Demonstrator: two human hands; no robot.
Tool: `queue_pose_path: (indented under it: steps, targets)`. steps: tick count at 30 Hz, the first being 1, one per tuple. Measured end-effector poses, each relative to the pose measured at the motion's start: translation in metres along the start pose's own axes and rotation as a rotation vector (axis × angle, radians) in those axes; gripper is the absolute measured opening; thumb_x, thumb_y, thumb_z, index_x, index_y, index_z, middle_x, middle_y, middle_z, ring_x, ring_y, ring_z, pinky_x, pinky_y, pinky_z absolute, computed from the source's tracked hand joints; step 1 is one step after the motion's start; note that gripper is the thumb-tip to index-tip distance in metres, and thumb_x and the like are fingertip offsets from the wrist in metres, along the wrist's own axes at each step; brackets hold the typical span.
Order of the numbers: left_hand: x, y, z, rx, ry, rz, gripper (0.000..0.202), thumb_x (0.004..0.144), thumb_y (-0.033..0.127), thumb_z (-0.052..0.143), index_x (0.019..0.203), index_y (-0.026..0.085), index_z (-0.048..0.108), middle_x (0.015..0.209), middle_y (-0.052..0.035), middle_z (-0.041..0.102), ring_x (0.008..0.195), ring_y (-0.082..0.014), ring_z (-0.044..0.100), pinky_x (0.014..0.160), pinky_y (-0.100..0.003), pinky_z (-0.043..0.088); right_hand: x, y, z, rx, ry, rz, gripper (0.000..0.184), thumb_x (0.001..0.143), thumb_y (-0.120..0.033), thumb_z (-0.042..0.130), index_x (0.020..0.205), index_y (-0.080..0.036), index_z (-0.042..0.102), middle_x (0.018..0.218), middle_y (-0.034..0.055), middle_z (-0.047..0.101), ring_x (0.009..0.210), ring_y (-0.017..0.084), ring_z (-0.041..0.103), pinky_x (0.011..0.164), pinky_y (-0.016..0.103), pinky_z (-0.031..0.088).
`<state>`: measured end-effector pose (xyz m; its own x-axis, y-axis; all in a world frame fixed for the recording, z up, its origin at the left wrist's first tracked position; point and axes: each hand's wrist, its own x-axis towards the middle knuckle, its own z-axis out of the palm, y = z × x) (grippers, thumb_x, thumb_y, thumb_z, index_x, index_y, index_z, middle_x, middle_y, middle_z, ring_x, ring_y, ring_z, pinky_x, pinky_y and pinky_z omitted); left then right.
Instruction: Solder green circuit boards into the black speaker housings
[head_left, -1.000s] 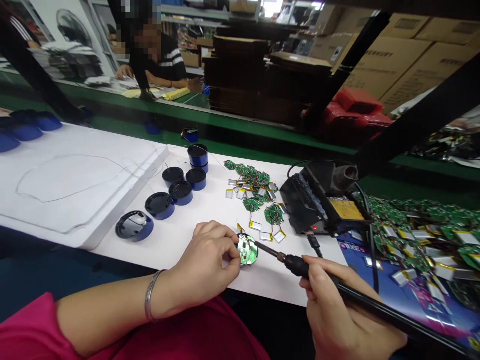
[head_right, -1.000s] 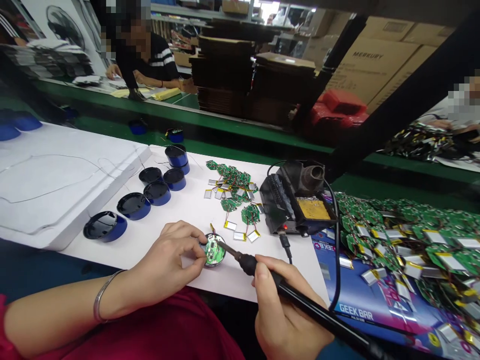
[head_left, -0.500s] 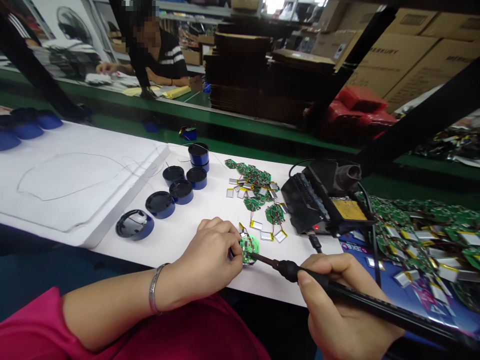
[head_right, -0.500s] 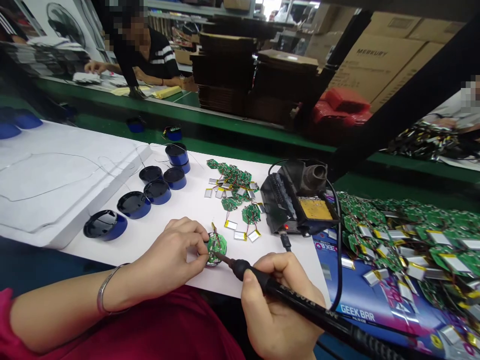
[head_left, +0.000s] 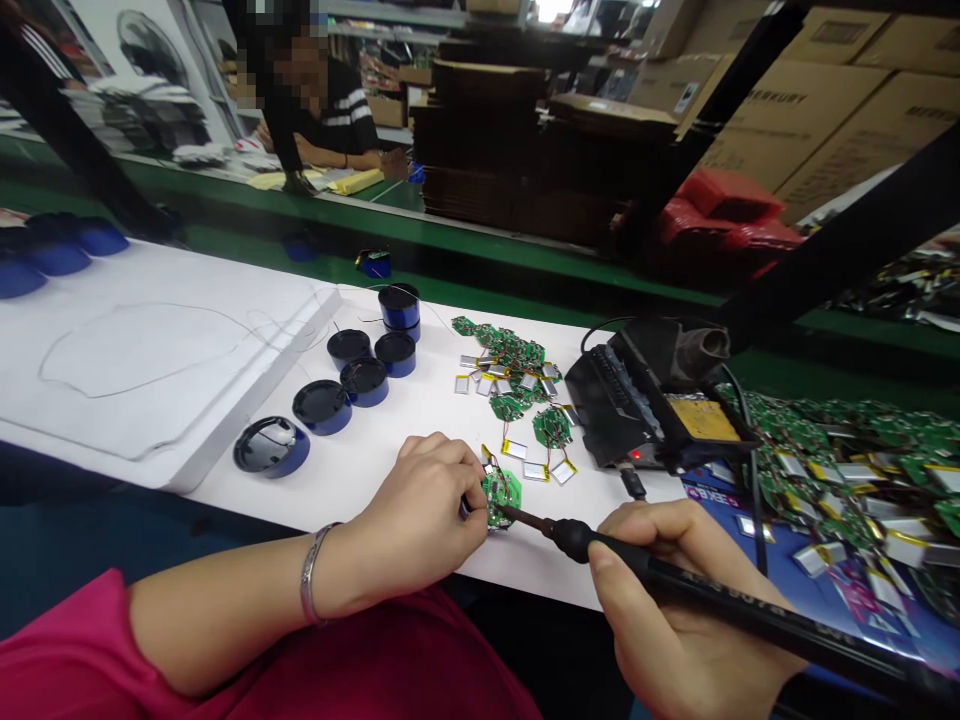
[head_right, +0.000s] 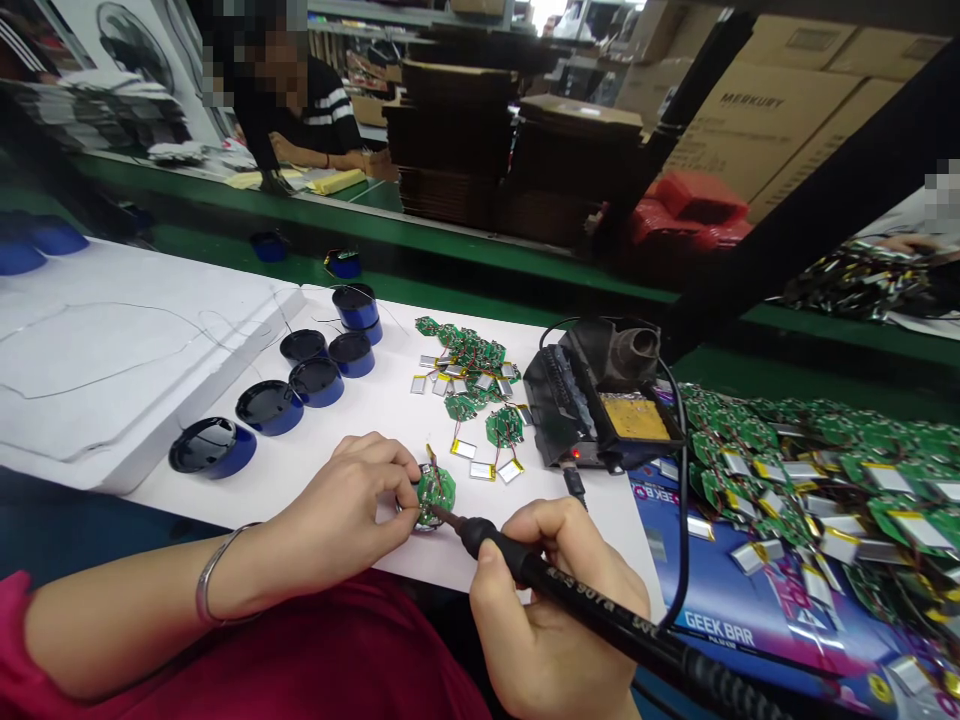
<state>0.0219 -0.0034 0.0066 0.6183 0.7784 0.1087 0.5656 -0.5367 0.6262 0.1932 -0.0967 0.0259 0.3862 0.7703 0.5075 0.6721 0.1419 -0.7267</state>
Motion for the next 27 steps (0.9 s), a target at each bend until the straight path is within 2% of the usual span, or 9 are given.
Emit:
queue_pose_path:
  steps: [6, 14, 27]
  targets:
    - [0.0011, -0.0001, -0.0004, 0.007, -0.003, 0.009, 0.015, 0.078, 0.011, 0.063, 0.066, 0.019, 0.066, 0.093, -0.0025, 0.071, 0.093, -0.0217, 0.061, 0.087, -0.041, 0.044, 0.0011, 0.0015, -0.0013, -0.025, -0.042, -0.052, 0.012, 0.082, -0.027, 0.063, 0.075, -0.021, 0.055, 0.060, -0.0046, 0.057, 0.042, 0.007, 0.045, 0.041, 0.025, 0.033]
    - [0.0021, -0.0009, -0.0002, -0.005, 0.000, 0.016, 0.015, 0.078, 0.011, 0.064, 0.066, 0.019, 0.068, 0.092, -0.0017, 0.071, 0.093, -0.0214, 0.061, 0.088, -0.041, 0.044, 0.0003, 0.0020, -0.0045, -0.067, -0.091, -0.068, 0.011, 0.082, -0.028, 0.063, 0.077, -0.022, 0.055, 0.062, -0.0033, 0.056, 0.046, 0.009, 0.047, 0.044, 0.024, 0.037]
    - [0.0020, -0.0002, -0.0009, -0.016, -0.010, 0.014, 0.015, 0.078, 0.011, 0.065, 0.066, 0.019, 0.069, 0.093, -0.0011, 0.070, 0.094, -0.0209, 0.061, 0.089, -0.041, 0.043, 0.0005, -0.0034, -0.0057, -0.117, -0.104, -0.101, 0.011, 0.082, -0.029, 0.060, 0.076, -0.023, 0.053, 0.059, -0.0053, 0.053, 0.049, 0.009, 0.050, 0.046, 0.025, 0.036]
